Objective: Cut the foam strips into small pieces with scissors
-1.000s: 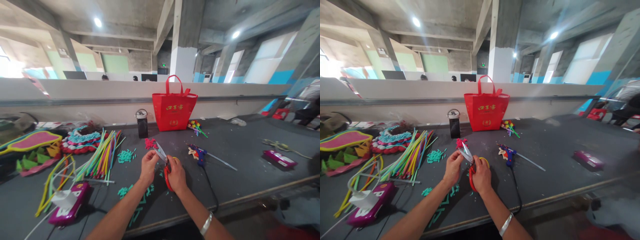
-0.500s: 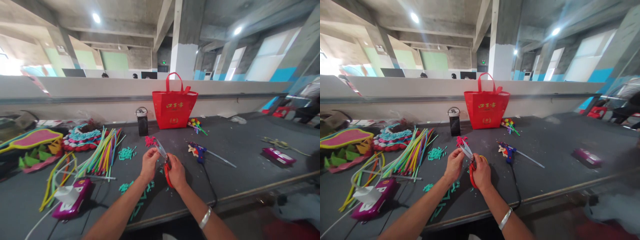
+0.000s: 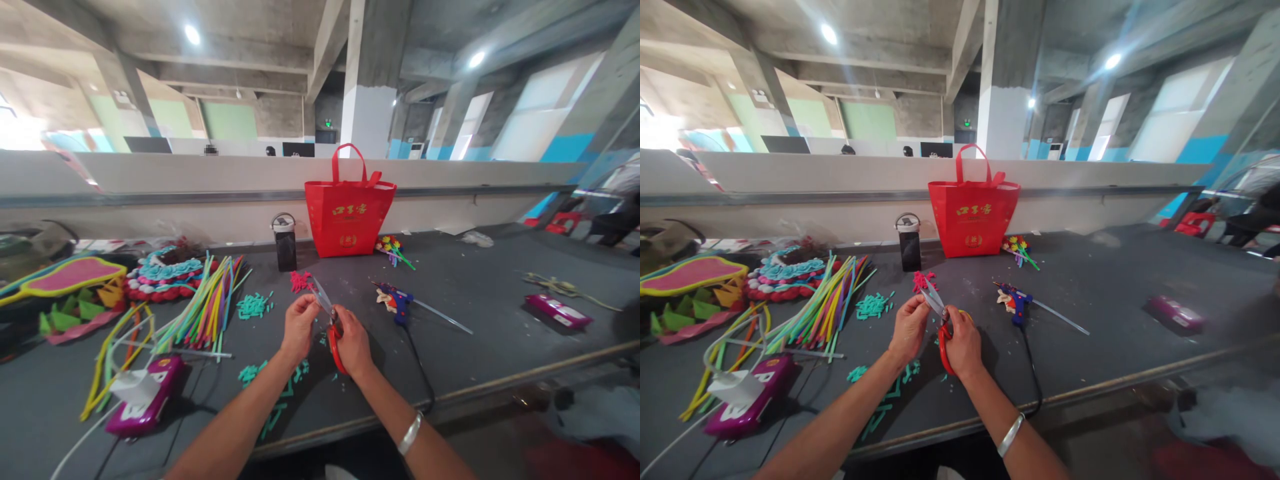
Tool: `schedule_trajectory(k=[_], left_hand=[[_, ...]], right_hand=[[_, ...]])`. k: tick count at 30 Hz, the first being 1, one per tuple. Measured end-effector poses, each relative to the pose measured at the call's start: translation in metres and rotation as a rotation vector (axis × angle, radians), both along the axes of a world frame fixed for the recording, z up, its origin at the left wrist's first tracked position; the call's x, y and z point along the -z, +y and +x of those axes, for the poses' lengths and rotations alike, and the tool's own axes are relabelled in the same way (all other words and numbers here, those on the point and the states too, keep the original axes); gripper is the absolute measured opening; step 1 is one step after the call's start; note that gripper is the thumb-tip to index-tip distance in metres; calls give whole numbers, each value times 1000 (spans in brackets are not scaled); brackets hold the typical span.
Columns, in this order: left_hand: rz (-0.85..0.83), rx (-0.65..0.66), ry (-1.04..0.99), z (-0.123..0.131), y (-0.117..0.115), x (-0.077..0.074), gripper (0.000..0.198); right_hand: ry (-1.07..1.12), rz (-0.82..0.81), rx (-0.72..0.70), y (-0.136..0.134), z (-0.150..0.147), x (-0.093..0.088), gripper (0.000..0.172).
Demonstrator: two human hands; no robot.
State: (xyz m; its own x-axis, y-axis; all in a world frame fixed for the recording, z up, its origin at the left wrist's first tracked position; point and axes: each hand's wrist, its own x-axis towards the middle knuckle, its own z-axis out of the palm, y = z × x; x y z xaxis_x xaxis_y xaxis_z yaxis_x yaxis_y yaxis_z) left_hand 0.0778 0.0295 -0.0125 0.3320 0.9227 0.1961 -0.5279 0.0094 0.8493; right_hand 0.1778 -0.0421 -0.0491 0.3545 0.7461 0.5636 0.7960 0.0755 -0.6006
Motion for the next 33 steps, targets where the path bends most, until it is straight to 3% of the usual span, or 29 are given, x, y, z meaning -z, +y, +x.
schedule_trajectory(k=[21, 25, 30, 33], left_hand=[[25, 26, 33, -2, 2, 1, 11], [-15, 134, 46, -2, 1, 0, 9], [-73, 321, 146, -2, -1, 1, 8], [-80, 421, 199, -1, -1, 5, 7]], right_hand=[[-3, 102, 31, 3, 5, 8, 34], [128, 194, 51, 2, 12, 3, 32], [423, 191, -149, -4, 11, -12, 35], [475, 213, -192, -8, 8, -21, 34]])
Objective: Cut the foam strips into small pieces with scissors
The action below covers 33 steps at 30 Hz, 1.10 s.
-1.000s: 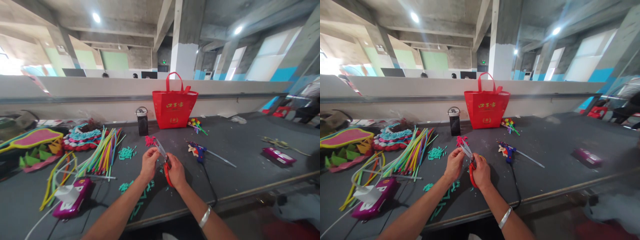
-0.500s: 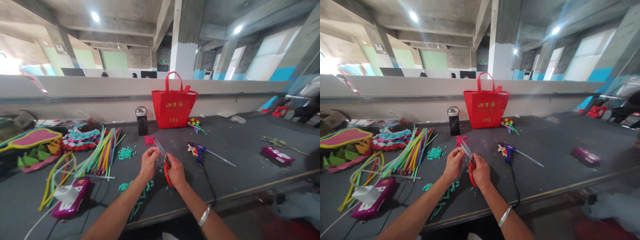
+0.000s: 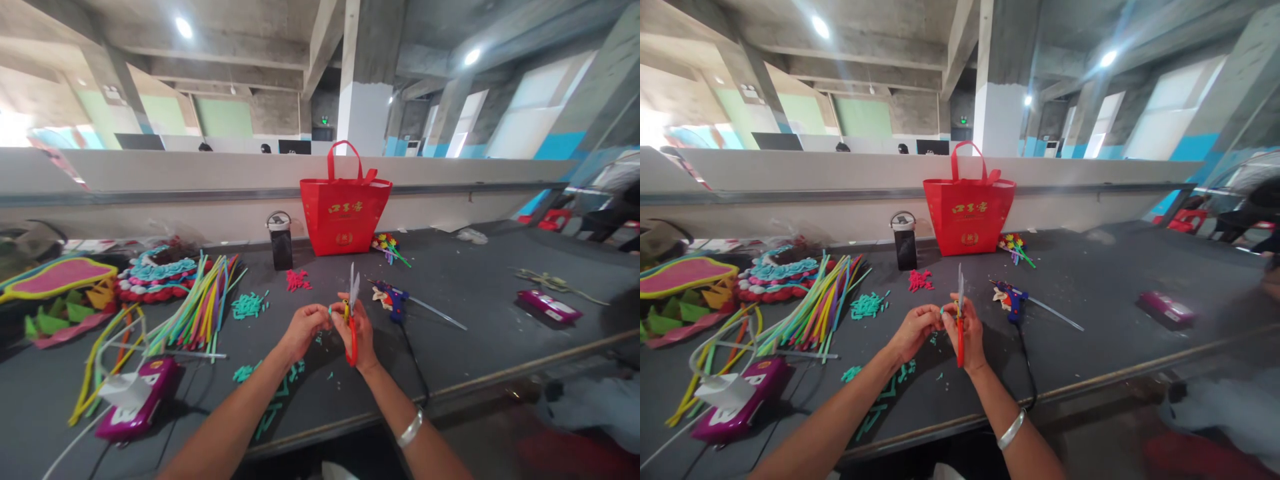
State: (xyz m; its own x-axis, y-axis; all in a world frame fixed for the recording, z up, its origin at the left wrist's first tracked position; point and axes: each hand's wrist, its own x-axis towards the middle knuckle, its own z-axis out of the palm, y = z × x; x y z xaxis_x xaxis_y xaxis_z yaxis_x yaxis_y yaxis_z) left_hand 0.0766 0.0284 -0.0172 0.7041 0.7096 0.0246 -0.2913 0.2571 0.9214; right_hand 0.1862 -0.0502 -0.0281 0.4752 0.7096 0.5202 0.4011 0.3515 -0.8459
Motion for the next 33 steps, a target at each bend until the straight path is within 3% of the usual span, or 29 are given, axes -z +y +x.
schedule_trajectory(k=[4, 8, 14, 22, 27, 33], left_hand=[[-12, 61, 52, 0, 1, 4, 7], [-17, 75, 90, -1, 1, 3, 8], [284, -235, 146, -1, 5, 1, 11], [530, -234, 219, 3, 3, 11, 10], [347, -237, 184, 4, 0, 6, 8], [107, -323, -35, 0, 1, -5, 10]], right_hand=[[-1, -27, 20, -1, 2, -5, 29], [63, -54, -16, 4, 9, 4, 32], [139, -23, 64, 11, 12, 15, 36], [24, -28, 139, 10, 11, 9, 35], [-43, -55, 172, 9, 10, 11, 34], [-270, -33, 258, 14, 7, 26, 35]])
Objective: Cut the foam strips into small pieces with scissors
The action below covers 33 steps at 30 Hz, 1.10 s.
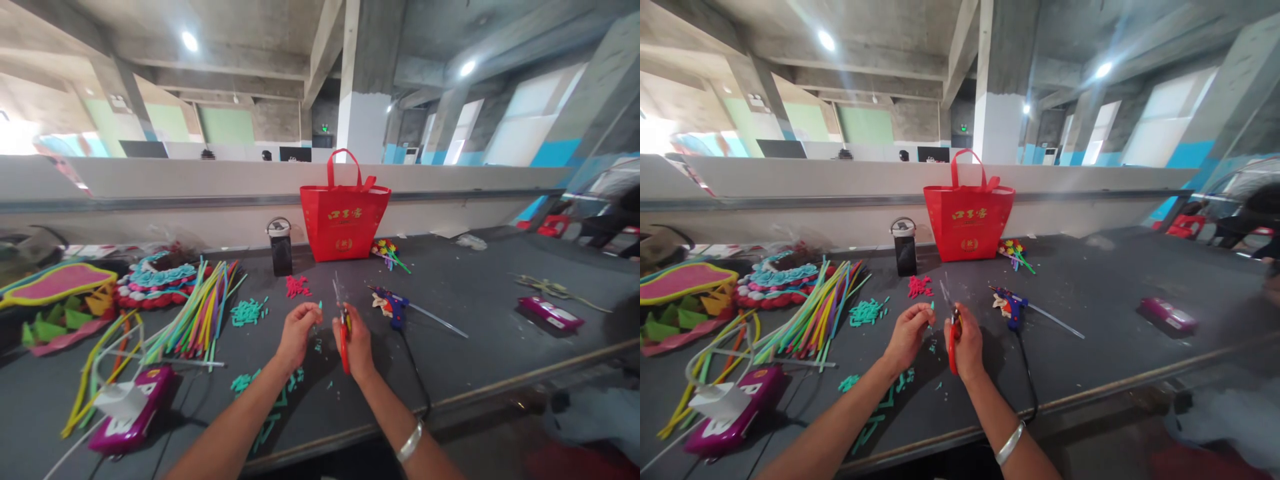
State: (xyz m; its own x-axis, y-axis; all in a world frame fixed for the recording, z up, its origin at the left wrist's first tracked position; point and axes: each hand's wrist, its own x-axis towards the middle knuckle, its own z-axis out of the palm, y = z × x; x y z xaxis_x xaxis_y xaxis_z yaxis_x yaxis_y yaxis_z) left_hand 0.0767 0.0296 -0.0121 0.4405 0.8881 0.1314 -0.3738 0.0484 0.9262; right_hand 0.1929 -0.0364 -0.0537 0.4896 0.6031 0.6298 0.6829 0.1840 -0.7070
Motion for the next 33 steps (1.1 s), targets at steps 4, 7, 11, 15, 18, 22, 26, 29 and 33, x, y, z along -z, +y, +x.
schedule_trajectory(k=[4, 7, 11, 15, 18, 22, 26, 29, 33], left_hand=[[-36, -16, -101, -1, 0, -6, 15], [-58, -17, -140, -1, -1, -9, 15], [-75, -5, -136, 0, -4, -11, 14], [-87, 2, -144, 1, -5, -10, 13], [-92, 0, -166, 1, -4, -9, 13], [-106, 2, -188, 1, -3, -7, 13], [-111, -7, -192, 0, -3, -6, 13], [-110, -14, -192, 0, -2, -6, 13], [-94, -20, -194, 0, -2, -7, 15]], right_hand=[[-131, -61, -38, 0, -6, 3, 39], [-191, -128, -35, -4, -11, -2, 43], [-216, -163, -15, -6, -14, -7, 41], [-207, -174, -4, -5, -15, -5, 40], [-205, -186, 5, -4, -15, -3, 39], [-202, -191, 16, -5, -15, -2, 40], [-191, -195, 11, -6, -15, -3, 38], [-194, -194, 13, -5, -15, -3, 39], [-204, -209, 23, -5, -15, -3, 38]])
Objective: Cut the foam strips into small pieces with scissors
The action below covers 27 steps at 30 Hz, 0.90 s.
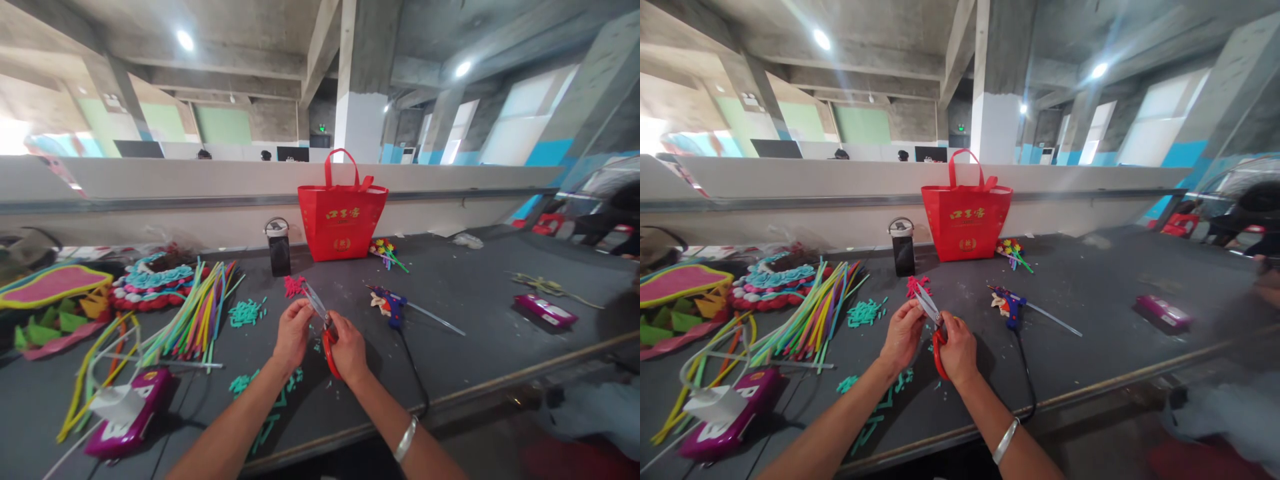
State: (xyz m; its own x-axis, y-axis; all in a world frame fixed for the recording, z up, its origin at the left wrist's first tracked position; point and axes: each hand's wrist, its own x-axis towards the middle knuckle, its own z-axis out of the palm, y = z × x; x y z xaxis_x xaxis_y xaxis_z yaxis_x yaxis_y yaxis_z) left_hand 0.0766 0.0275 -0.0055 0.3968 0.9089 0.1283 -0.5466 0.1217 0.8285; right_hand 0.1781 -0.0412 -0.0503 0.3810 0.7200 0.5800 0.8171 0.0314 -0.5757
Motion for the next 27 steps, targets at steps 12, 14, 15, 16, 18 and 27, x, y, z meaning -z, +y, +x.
schedule_trajectory(k=[12, 14, 15, 16, 18, 27], left_hand=[[-12, 0, 2, 0, -1, -1, 16], [-23, -3, -2, 0, -1, -1, 15], [-23, -6, -3, 0, -1, -1, 15], [-19, -7, -2, 0, -1, 0, 15], [-7, -11, 2, 0, -1, 1, 15], [25, -13, 12, 1, -1, 3, 14]], right_hand=[[-6, 4, -8, -1, 0, 2, 38], [-22, -9, 3, -2, -1, 0, 38], [-31, -17, 7, -2, -1, -1, 38], [-38, -27, 11, -3, -2, -2, 38], [-47, -47, 18, -3, -2, -4, 39], [43, -44, -16, -5, -4, -5, 39]])
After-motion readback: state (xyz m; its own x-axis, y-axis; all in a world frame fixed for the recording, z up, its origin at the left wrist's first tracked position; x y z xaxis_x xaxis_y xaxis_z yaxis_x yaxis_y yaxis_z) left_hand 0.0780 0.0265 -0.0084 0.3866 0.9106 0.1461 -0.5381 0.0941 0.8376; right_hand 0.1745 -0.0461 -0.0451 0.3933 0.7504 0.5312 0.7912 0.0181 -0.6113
